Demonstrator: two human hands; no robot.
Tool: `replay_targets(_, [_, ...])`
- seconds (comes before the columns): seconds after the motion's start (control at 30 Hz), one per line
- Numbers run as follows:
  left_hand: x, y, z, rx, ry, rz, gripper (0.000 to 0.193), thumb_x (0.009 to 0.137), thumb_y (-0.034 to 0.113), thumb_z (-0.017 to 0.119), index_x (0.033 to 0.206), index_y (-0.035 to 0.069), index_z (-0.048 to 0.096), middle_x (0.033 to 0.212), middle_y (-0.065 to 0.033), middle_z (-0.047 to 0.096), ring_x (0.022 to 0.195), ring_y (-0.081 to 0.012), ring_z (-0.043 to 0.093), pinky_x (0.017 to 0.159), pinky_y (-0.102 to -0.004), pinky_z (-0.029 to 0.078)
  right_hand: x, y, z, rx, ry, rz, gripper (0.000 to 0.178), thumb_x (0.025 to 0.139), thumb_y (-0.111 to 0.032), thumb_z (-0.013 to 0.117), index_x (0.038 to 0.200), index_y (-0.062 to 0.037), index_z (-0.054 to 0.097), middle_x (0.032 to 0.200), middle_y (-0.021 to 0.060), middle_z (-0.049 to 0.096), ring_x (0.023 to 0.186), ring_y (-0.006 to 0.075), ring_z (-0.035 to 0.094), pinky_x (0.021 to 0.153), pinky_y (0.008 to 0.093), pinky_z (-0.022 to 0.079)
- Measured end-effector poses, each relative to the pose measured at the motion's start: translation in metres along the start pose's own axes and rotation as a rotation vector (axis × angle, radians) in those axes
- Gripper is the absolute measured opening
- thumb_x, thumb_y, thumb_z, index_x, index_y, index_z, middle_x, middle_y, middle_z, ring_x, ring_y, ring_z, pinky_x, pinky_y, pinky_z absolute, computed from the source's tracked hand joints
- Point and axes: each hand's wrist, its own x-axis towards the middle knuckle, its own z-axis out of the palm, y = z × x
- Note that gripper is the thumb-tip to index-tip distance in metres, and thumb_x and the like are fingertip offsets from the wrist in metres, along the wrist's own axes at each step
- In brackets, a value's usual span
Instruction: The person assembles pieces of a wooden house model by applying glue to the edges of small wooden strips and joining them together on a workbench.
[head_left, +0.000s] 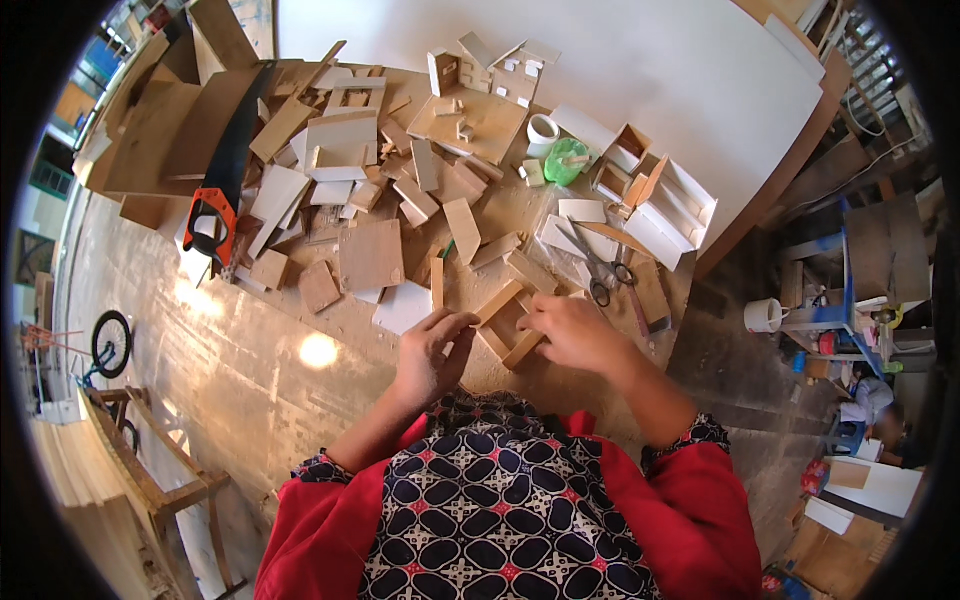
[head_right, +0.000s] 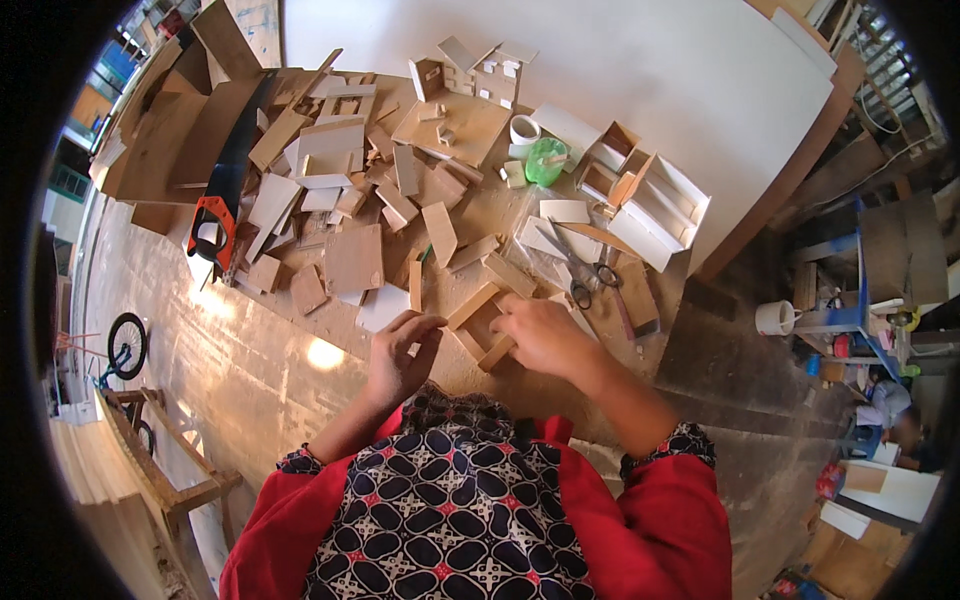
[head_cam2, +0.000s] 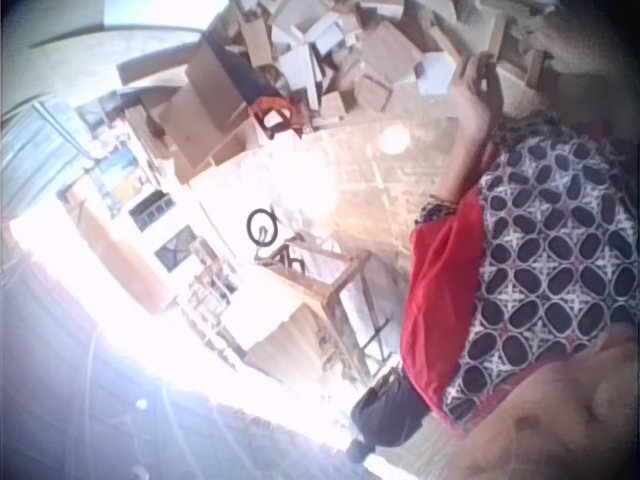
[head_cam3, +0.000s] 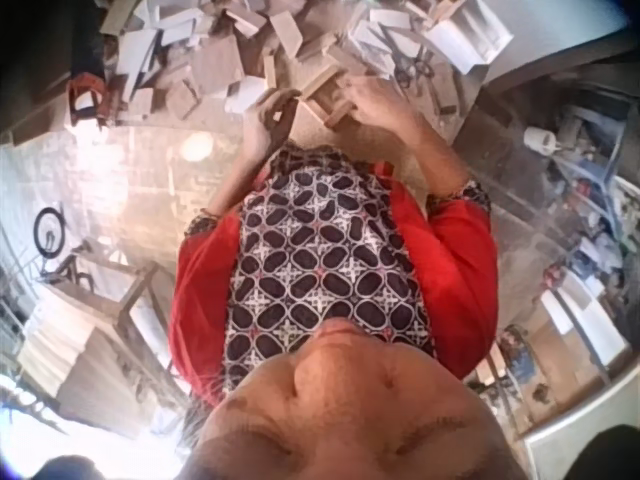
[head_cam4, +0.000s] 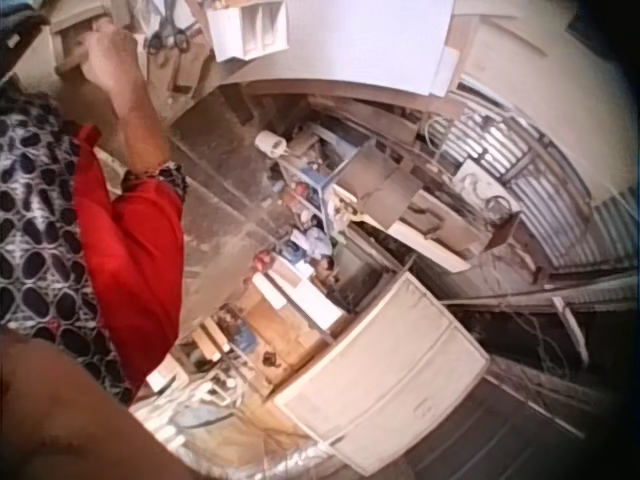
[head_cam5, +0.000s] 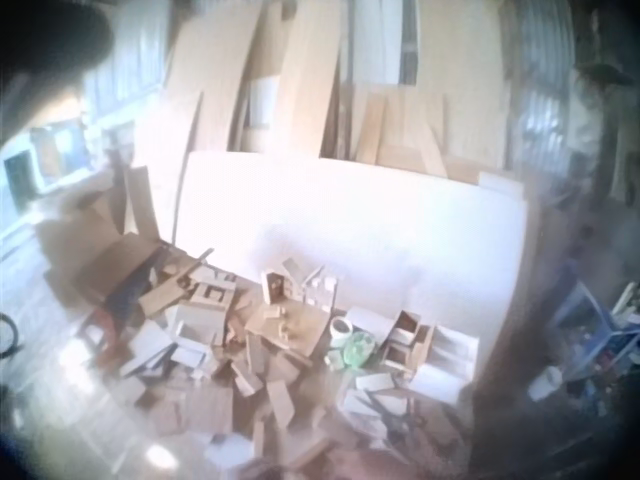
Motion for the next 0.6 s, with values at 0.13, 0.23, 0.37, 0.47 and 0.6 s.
replay_targets(0.13, [-0.004, -0.001, -0.003, 0.024, 0.011, -0.013, 0.013, 0.082, -0.003, 0.062, 0.093, 0.0, 0.066, 0.082, -0.0142, 0.065, 0.07, -0.0262, 0.067, 0.063, -0.0314, 0.053, -0.01, 0.001, 0.022, -0.102, 0.018, 0.042, 0.021, 0.074, -0.011, 0.068, 0.094, -0.0063, 0.069, 0.094, 0.0131, 0.059, 0.087, 0.0312, 0.064, 0.077, 0.0419, 0.053])
replay_targets(0.23, [-0.005, 0.006, 0.001, 0.033, 0.009, -0.009, 0.013, 0.082, -0.003, 0.062, 0.093, 0.0, 0.066, 0.082, -0.0142, 0.065, 0.069, -0.026, 0.067, 0.063, -0.0309, 0.053, -0.015, 0.007, 0.035, -0.09, 0.071, 0.082, 0.025, 0.071, -0.009, 0.071, 0.095, -0.0065, 0.069, 0.093, 0.0122, 0.059, 0.087, 0.0307, 0.063, 0.077, 0.0416, 0.052])
replay_targets(0.37, [-0.01, 0.013, 0.005, -0.079, -0.047, -0.068, 0.016, 0.083, -0.002, 0.061, 0.099, -0.001, 0.066, 0.086, -0.0124, 0.064, 0.074, -0.0202, 0.065, 0.068, -0.0293, 0.052, -0.025, -0.005, 0.009, 0.27, 0.158, -0.006, 0.023, 0.071, -0.007, 0.072, 0.094, -0.005, 0.07, 0.09, 0.0107, 0.059, 0.08, 0.0259, 0.062, 0.071, 0.036, 0.05])
replay_targets(0.47, [-0.012, 0.017, 0.008, -0.338, -0.127, -0.188, 0.023, 0.085, 0.001, 0.062, 0.107, -0.002, 0.064, 0.095, -0.009, 0.063, 0.085, -0.0145, 0.062, 0.076, -0.0281, 0.049, -0.032, -0.003, 0.007, 0.662, 0.155, -0.052, 0.02, 0.075, -0.008, 0.071, 0.095, -0.0043, 0.071, 0.087, 0.0078, 0.058, 0.075, 0.0189, 0.059, 0.066, 0.0299, 0.047])
replay_targets(0.6, [-0.014, 0.021, 0.021, -0.568, -0.166, -0.21, 0.027, 0.089, 0.008, 0.064, 0.113, -0.003, 0.061, 0.111, -0.0078, 0.058, 0.095, -0.0135, 0.058, 0.084, -0.027, 0.047, -0.04, -0.007, 0.018, 0.981, 0.027, 0.064, 0.015, 0.081, -0.008, 0.068, 0.093, -0.0004, 0.069, 0.084, 0.0057, 0.058, 0.074, 0.0134, 0.055, 0.065, 0.0279, 0.043])
